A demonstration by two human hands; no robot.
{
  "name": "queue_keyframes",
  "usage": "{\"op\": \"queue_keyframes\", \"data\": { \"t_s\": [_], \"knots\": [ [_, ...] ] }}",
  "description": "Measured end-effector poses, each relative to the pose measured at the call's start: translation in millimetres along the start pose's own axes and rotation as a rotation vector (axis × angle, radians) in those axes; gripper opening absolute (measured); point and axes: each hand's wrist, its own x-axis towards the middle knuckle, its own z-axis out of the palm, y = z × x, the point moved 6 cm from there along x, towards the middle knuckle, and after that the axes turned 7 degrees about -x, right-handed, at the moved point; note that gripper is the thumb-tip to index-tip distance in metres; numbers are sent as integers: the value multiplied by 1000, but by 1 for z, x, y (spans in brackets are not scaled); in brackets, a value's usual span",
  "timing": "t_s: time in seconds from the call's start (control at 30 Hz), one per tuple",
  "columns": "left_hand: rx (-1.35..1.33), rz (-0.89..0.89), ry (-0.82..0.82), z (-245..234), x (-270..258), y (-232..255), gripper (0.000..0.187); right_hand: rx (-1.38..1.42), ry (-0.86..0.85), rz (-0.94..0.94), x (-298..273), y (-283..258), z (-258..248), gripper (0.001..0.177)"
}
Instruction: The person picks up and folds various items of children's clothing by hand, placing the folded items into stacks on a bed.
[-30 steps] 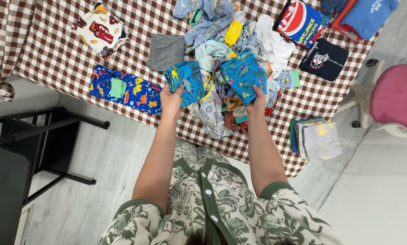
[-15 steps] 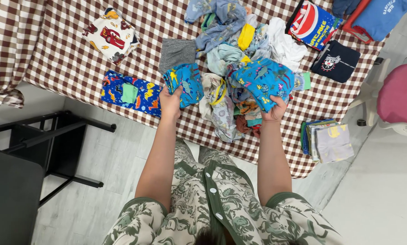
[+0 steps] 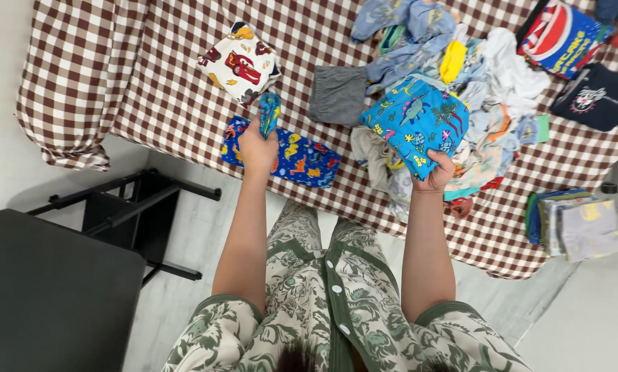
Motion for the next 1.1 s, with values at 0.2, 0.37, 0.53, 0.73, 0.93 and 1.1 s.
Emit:
{"op": "queue_keyframes", "data": {
  "t_s": [0.2,0.37,0.53,0.73,0.93,1.1],
  "knots": [
    [294,315,-84,43,9,-54,57,-21,31,-32,-9,43,-2,73],
    [131,171,-376,122,-5,-157,51,-25,109,-62,-20,56,-10,73],
    [125,243,-352,131,-8,-183,35,-46,142,-68,-27,62,-7,71],
    [175,306,-313,111,-14,-156,29,-58,138,-46,-33,67,-8,71],
    [460,345,-331,107,-33,-128,48,-73,139,-29,-34,63,-15,68],
    [516,345,-289,124,-34,-158,50,-96,108,50,-36,57,-20,67]
  ]
}}
